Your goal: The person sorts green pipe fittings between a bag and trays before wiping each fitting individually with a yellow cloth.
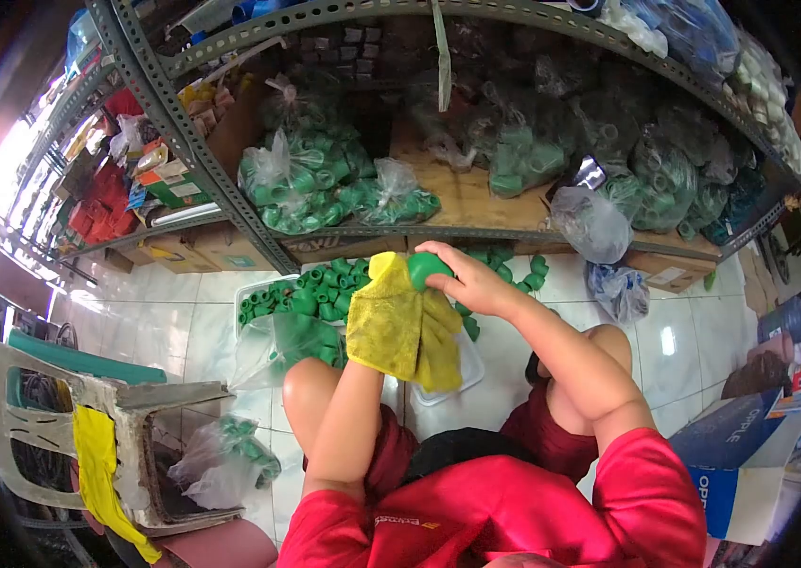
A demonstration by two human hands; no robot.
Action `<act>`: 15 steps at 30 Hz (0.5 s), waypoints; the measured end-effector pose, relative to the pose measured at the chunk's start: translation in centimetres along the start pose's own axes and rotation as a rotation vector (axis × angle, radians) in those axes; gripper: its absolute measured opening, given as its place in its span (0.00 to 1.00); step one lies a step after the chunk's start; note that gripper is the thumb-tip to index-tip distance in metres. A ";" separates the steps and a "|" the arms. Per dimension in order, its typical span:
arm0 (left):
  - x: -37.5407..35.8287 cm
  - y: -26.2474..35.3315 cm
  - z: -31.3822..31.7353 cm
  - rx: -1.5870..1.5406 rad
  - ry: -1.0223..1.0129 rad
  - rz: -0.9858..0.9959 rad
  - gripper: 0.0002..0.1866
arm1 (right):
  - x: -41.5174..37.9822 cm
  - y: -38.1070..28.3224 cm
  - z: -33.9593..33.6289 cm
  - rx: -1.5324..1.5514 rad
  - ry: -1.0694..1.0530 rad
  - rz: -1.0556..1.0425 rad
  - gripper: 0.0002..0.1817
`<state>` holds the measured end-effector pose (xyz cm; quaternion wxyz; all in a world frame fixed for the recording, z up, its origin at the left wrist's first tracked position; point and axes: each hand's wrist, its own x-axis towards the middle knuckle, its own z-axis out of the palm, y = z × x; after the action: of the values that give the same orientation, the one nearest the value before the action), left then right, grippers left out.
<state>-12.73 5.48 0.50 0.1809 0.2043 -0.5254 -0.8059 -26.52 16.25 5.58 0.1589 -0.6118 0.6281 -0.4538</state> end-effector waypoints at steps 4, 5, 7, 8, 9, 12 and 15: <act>0.2 -0.6 0.3 0.144 -0.228 0.190 0.17 | 0.4 -1.9 -1.0 -0.019 -0.110 -0.022 0.25; 0.5 -0.5 0.5 0.797 -0.187 0.495 0.15 | 0.5 -1.8 -1.1 -0.016 -0.110 -0.117 0.26; 0.7 -1.6 -0.2 1.453 -0.094 0.873 0.15 | 0.5 -1.6 -1.2 -0.005 -0.114 -0.214 0.27; 0.8 -1.9 -0.4 1.456 -0.089 0.868 0.15 | 0.6 -1.7 -1.3 0.020 -0.120 -0.221 0.27; 1.0 -2.1 -0.5 0.893 -0.125 0.631 0.16 | 0.7 -1.8 -1.5 0.043 -0.124 -0.229 0.26; -1.5 2.6 1.4 0.768 -0.014 0.442 0.15 | 0.3 -2.8 -3.5 0.047 -0.108 0.130 0.25; -2.7 3.5 2.3 0.801 0.112 0.342 0.12 | 1.0 -1.0 -4.8 0.125 -0.334 0.657 0.34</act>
<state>-11.41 7.27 4.94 0.2466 0.2118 -0.8120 -0.4847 -29.70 17.30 9.22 0.4335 -0.4321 0.7275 -0.3100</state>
